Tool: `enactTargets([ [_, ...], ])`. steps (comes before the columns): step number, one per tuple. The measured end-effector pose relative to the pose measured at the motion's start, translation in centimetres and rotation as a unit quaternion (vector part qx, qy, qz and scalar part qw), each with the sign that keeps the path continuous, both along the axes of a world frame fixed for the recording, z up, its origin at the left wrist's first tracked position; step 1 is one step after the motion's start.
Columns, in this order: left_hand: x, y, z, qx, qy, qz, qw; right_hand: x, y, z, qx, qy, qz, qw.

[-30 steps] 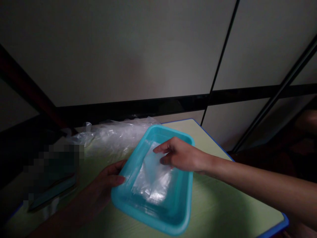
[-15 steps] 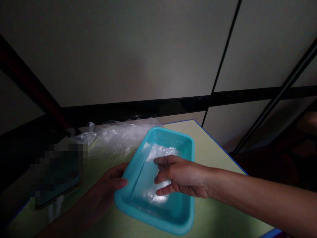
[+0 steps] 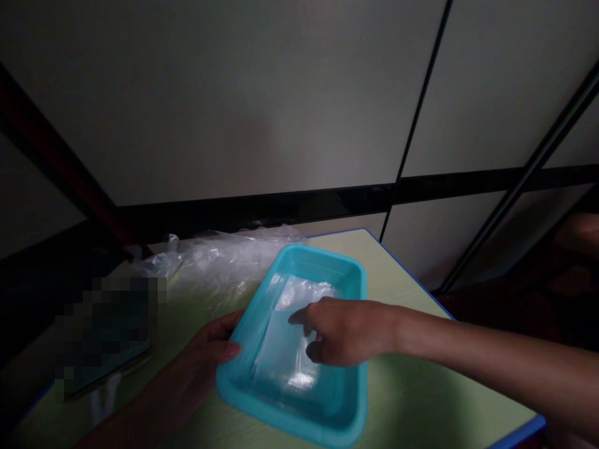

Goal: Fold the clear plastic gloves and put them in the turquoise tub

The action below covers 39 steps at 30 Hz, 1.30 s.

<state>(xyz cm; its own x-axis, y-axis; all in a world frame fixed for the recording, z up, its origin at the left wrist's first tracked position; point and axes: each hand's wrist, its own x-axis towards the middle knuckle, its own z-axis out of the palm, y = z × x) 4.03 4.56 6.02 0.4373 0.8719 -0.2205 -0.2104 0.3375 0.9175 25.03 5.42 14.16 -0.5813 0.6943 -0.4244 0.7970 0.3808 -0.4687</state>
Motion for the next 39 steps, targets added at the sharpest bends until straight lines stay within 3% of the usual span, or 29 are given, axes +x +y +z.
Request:
enactTargets([
  [11, 0.4, -0.5, 0.5, -0.007, -0.014, -0.004, 1.0, -1.1, 0.5, -2.1, 0.085, -0.065, 0.145, 0.984],
  [20, 0.6, -0.8, 0.6, -0.013, -0.031, -0.008, 0.999, -3.6, 0.9, -2.0, 0.052, -0.153, 0.263, 0.951],
  [29, 1.1, -0.7, 0.6, -0.003, -0.042, -0.031, 0.999, -3.5, 1.5, -2.5, 0.08, -0.062, 0.246, 0.964],
  [39, 1.4, -0.8, 0.1, 0.015, -0.075, -0.062, 0.995, -3.9, 2.2, -3.4, 0.03, -0.048, 0.255, 0.965],
])
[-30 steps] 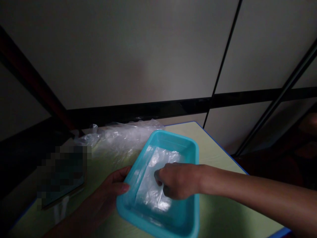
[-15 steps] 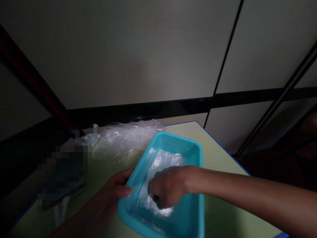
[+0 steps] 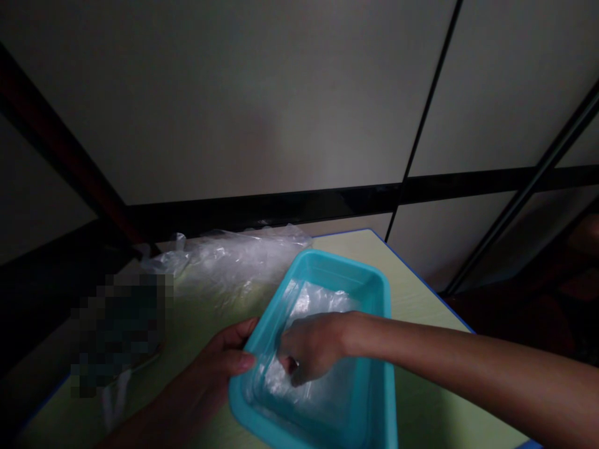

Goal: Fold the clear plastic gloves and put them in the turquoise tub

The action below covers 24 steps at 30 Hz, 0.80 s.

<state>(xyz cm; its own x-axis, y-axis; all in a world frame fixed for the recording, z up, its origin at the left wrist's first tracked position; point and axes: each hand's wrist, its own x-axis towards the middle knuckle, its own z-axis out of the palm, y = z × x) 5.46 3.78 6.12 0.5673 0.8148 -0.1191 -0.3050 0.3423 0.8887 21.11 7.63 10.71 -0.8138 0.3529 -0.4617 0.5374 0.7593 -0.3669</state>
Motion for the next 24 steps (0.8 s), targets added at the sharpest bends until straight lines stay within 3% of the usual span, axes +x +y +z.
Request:
enactTargets([
  [6, 1.1, 1.0, -0.3, -0.008, -0.024, 0.01, 1.0, 1.3, 0.3, 1.0, -0.008, 0.017, -0.023, 1.0],
  [15, 6.2, 5.0, 0.1, -0.015, -0.045, 0.129, 0.99, 7.3, 1.7, 3.6, 0.081, 0.096, -0.194, 0.973],
  [19, 8.9, 8.2, -0.6, -0.003, -0.046, 0.176, 0.983, 10.3, 2.5, 3.2, 0.129, 0.139, -0.227, 0.955],
  [24, 11.9, 11.6, -1.1, -0.012, -0.024, 0.203, 0.979, 13.1, 3.8, 1.0, 0.271, 0.147, -0.273, 0.911],
])
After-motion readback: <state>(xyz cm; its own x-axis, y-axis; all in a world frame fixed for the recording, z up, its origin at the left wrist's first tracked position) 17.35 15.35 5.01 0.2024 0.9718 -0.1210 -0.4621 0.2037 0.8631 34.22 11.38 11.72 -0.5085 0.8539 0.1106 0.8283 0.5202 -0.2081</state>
